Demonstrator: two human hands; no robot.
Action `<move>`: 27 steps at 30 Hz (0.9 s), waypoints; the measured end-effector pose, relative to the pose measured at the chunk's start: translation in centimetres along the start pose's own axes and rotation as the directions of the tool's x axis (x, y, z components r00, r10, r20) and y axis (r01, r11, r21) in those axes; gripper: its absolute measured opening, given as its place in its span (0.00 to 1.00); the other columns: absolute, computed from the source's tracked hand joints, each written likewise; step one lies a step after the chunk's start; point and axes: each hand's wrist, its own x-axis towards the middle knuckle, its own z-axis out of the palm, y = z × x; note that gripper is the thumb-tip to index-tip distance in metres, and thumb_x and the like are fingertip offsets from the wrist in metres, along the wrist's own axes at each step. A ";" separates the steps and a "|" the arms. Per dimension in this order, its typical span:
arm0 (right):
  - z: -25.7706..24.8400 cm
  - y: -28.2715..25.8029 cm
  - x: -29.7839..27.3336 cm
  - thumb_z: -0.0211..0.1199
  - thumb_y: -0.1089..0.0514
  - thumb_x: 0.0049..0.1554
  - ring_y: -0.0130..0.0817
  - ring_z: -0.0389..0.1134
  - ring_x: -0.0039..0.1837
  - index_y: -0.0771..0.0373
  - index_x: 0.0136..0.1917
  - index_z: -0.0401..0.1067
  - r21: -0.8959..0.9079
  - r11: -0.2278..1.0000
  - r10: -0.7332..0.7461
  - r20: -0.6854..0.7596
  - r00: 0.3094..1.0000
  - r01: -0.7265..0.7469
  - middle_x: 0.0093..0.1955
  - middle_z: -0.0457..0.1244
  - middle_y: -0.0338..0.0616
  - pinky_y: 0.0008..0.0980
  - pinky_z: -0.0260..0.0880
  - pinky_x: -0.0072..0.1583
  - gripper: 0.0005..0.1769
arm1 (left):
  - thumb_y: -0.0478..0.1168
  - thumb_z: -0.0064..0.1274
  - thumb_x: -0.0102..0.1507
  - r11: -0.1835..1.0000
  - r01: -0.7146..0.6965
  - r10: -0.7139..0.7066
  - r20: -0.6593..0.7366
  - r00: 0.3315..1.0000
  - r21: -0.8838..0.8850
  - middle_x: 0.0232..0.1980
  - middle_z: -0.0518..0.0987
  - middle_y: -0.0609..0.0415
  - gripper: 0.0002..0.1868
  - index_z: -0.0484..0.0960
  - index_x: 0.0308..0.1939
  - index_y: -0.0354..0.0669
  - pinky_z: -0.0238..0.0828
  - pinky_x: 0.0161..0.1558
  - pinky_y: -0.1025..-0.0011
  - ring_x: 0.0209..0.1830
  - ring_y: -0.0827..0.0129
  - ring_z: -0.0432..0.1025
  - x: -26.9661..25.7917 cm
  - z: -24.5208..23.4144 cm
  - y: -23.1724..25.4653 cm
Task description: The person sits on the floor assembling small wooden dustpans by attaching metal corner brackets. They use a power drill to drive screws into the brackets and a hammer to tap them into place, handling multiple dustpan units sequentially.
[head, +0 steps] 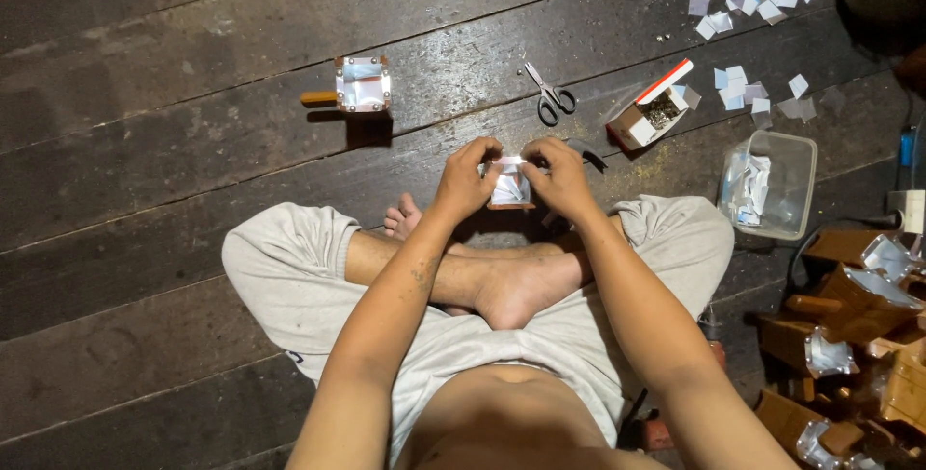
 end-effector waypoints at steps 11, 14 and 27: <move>-0.4 0.4 0.7 0.72 0.64 0.51 0.55 0.73 0.50 0.60 0.46 0.78 -0.057 0.998 0.003 0.092 0.996 0.002 0.44 0.69 0.50 0.47 0.71 0.52 0.08 | 0.32 0.62 0.58 0.999 -0.028 0.028 -0.011 1.000 0.023 0.37 0.83 0.50 0.14 0.80 0.45 0.47 0.79 0.44 0.59 0.40 0.53 0.80 -0.3 1.0 -1.0; -0.7 -0.5 0.7 0.72 0.64 0.52 0.57 0.72 0.51 0.62 0.47 0.78 -0.024 0.998 0.066 0.113 0.991 -0.063 0.44 0.69 0.53 0.47 0.71 0.53 0.09 | 0.33 0.62 0.59 0.998 -0.044 0.045 -0.022 0.999 0.042 0.36 0.82 0.51 0.12 0.80 0.44 0.48 0.79 0.43 0.60 0.39 0.54 0.80 -0.5 1.1 -1.1; 0.2 0.3 1.0 0.69 0.59 0.55 0.47 0.74 0.46 0.58 0.46 0.80 0.049 0.925 0.369 0.103 0.924 -0.376 0.39 0.71 0.50 0.41 0.70 0.48 0.05 | 0.31 0.65 0.55 0.993 -0.118 0.117 0.028 0.993 0.021 0.43 0.82 0.47 0.18 0.80 0.48 0.45 0.78 0.50 0.58 0.48 0.50 0.79 0.2 1.2 -0.3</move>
